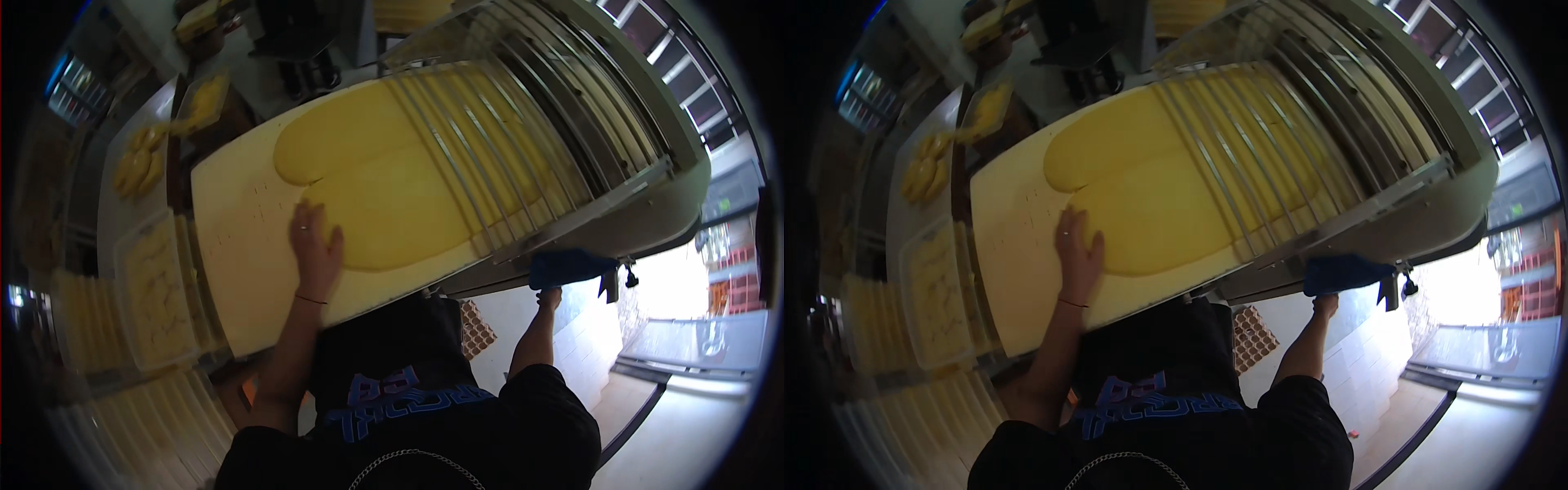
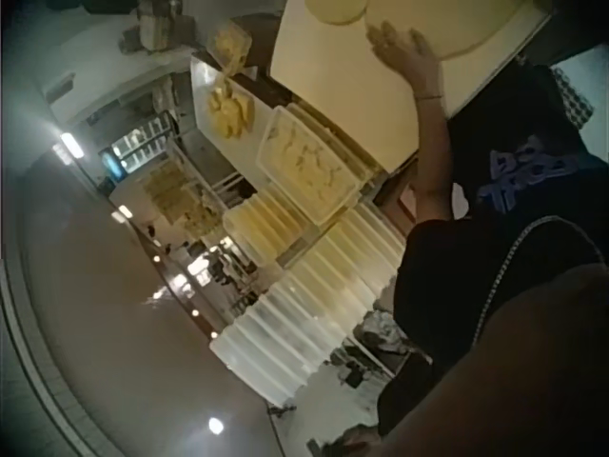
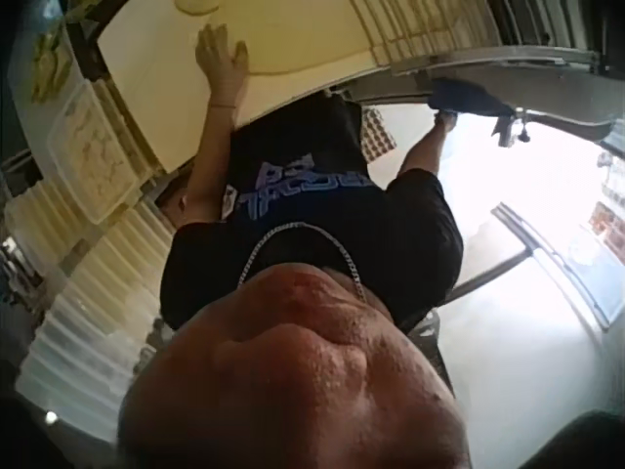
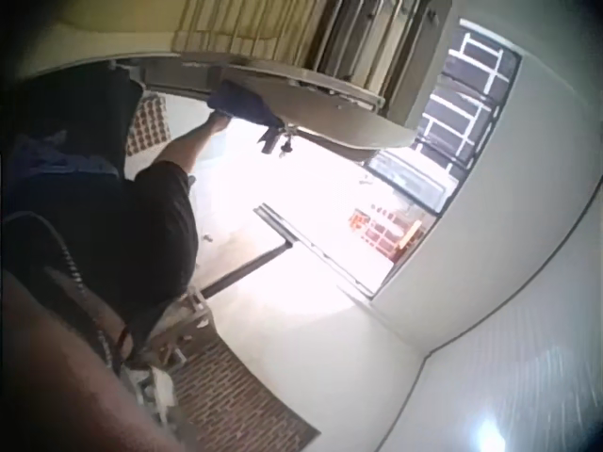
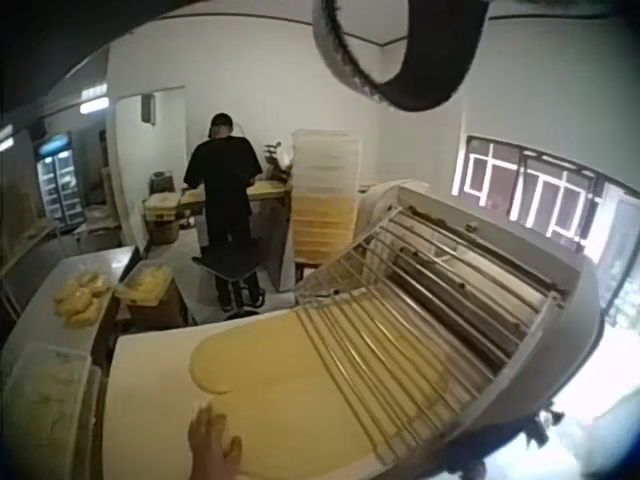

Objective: Flattening and folding large portions of dough using a mechanical dough sheeter in a bakery.

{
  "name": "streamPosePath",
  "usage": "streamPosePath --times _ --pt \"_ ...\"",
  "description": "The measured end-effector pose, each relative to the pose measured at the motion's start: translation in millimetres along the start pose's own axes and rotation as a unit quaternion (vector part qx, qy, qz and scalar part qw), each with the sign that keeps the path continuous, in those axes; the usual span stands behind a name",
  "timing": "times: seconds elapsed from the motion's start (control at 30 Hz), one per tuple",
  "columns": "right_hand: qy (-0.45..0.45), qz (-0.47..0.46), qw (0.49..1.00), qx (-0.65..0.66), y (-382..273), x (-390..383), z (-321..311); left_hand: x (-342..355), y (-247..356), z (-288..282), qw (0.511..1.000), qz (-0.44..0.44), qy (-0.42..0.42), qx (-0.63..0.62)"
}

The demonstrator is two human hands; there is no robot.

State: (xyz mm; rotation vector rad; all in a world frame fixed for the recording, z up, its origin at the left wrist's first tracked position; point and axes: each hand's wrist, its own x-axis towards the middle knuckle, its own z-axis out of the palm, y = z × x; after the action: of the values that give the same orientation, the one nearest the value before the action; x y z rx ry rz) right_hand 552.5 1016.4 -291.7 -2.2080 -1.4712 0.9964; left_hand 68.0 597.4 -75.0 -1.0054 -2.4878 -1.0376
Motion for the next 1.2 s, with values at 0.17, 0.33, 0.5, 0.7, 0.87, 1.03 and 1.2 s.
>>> streamPosePath --times 0.17,0.33,0.5,0.7,0.87,1.03,1.2 --pt "-0.013 -0.003 0.987 0.161 -24 -3 -28 -43 -64 -39 0.974 -0.157 0.037 0.162" --pt "0.448 -0.195 0.869 -0.075 -86 -63 -76 -43 -76 -79 0.977 -0.182 0.013 0.106" --pt "0.356 -0.526 0.761 0.133 -236 -207 -79 -43 -87 -75 0.981 -0.187 0.052 -0.02" --pt "0.149 -0.656 0.646 -0.361 -291 -380 24 -41 -91 -75 0.981 -0.132 0.087 0.116" --pt "0.016 -0.535 0.731 -0.424 -327 -397 3 -49 -87 -64 0.985 -0.107 0.102 0.093" --pt "-0.197 -0.563 0.733 -0.329 -381 -459 -97 -72 -91 -57 0.979 -0.117 0.088 0.141" --pt "0.231 -0.768 0.565 0.196 -382 -473 -220 -49 -97 -61 0.983 -0.094 0.094 0.123"
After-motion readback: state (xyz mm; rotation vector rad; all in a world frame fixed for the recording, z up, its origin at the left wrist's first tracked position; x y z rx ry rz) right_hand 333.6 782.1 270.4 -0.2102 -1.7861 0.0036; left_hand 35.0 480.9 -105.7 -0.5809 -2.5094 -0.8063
